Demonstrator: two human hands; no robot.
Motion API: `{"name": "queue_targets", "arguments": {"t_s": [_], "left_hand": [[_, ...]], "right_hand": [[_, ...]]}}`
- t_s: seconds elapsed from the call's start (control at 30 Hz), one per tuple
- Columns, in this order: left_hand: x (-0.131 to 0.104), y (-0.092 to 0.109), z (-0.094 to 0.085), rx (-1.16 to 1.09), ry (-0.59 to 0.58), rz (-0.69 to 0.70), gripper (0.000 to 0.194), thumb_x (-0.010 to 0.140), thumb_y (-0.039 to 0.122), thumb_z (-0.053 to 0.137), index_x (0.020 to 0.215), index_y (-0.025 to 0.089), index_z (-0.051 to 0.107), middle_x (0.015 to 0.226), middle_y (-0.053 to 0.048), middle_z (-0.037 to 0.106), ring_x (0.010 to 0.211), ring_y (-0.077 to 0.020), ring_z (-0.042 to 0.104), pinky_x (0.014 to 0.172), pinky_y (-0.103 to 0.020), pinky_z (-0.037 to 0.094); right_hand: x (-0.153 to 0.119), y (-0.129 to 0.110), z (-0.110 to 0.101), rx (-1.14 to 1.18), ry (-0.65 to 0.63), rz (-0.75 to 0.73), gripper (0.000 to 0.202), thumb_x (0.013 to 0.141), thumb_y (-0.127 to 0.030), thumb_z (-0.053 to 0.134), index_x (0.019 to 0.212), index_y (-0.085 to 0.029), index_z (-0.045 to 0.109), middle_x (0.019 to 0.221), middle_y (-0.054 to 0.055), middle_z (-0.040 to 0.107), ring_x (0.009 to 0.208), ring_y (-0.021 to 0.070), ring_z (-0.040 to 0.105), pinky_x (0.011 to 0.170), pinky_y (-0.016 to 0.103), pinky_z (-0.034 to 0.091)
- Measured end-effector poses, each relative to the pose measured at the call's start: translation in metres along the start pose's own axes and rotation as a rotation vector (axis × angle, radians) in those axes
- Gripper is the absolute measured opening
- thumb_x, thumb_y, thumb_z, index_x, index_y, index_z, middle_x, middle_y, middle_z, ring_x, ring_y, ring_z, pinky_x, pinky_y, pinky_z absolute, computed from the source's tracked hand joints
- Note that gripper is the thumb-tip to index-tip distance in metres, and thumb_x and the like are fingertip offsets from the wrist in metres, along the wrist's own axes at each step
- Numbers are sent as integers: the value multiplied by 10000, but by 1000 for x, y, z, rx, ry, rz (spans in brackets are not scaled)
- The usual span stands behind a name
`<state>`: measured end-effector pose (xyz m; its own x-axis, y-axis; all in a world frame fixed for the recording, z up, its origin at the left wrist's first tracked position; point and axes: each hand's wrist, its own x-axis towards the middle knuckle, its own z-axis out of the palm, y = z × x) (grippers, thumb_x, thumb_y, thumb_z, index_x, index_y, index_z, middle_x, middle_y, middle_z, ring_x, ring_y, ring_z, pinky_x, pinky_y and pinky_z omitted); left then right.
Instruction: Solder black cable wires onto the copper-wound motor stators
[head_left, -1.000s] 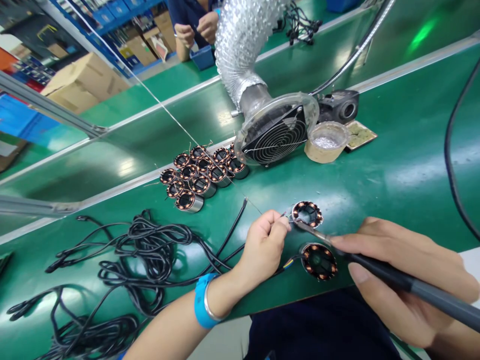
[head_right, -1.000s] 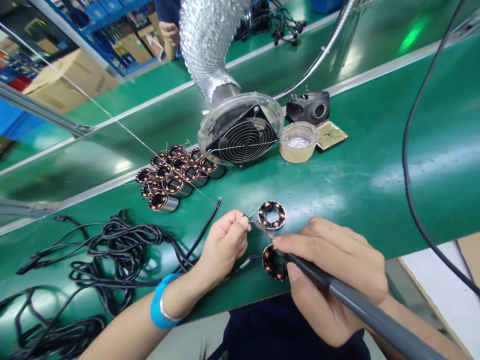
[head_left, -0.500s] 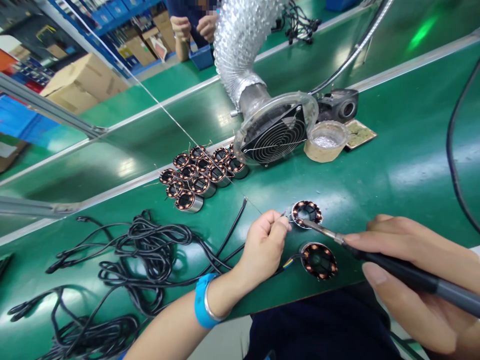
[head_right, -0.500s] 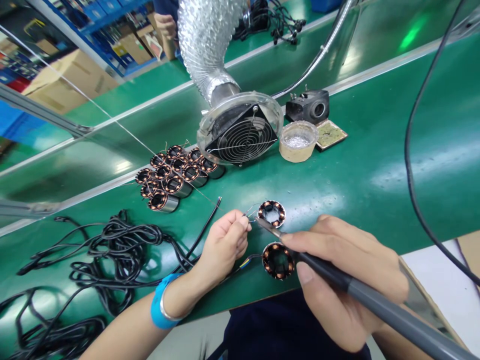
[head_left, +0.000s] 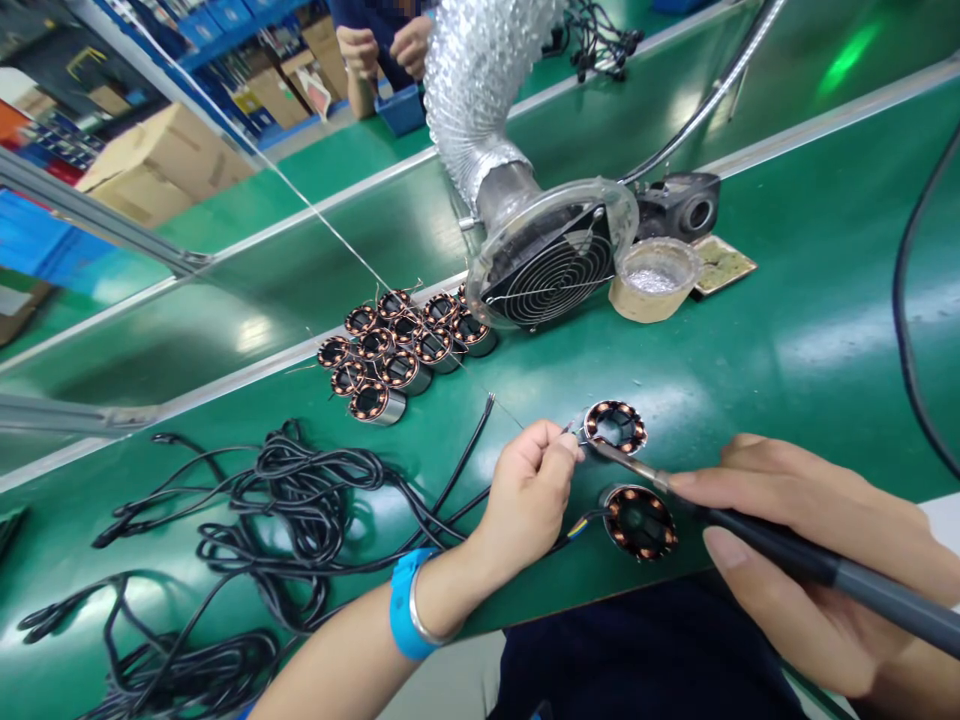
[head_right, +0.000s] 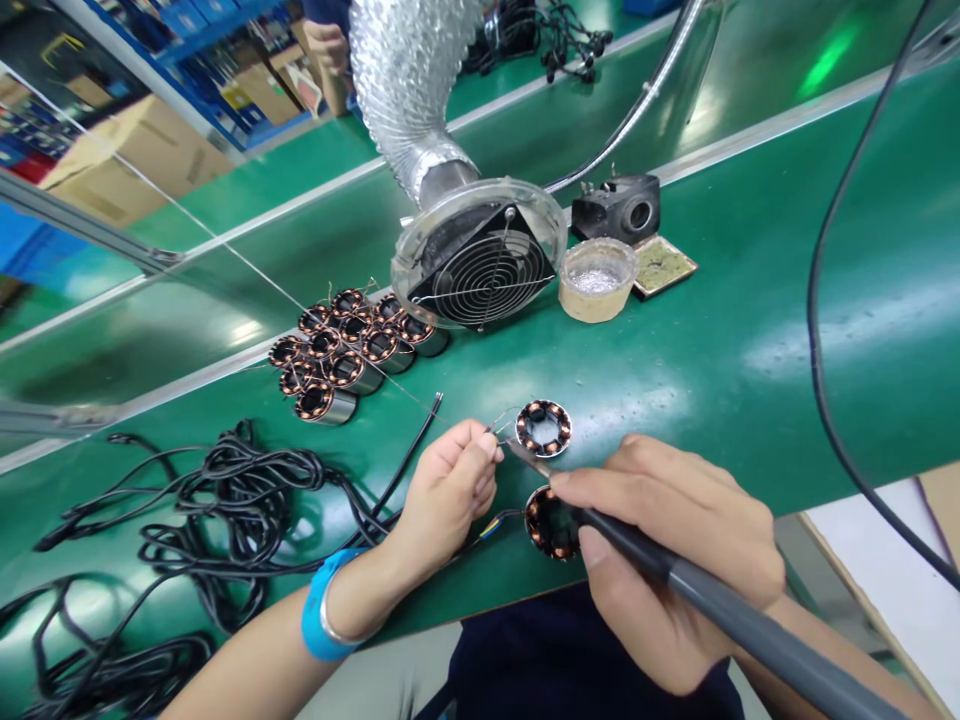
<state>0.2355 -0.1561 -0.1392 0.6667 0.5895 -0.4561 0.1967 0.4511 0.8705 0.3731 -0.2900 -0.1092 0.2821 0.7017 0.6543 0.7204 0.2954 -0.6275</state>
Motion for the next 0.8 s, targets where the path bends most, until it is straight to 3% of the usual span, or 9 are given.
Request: {"name": "queue_targets", "arguments": {"t_s": [0.2,0.57,0.8], "left_hand": [[0,1,0,1,2,-4,441,799,585,689,724,195,498,454,110,346,389,-44,248,396,-184,212],[0,1,1,-21,4,-10,406,806,543,687,729,195,492,445,120,333,376,-39,236,381,-177,187],[-1,1,1,-29,2,-15,396,808,529,686,729,193,492,451,121,329,373,-36,235,376,-175,178]], "right_hand": [[-1,-4,-11,-78,-53,67,273,835,-77,569,1059,-186,681,767,31,680,622,159,653,517,298,520],[-5,-5,-11,-87,-27,131,264,853,-86,588,1076,-196,678,815,36,697,667,169,665,543,310,526],[0,-1,-3,-16,41,41,257,824,-99,577,1038,-182,692,717,23,662,580,158,632,457,285,487]]}}
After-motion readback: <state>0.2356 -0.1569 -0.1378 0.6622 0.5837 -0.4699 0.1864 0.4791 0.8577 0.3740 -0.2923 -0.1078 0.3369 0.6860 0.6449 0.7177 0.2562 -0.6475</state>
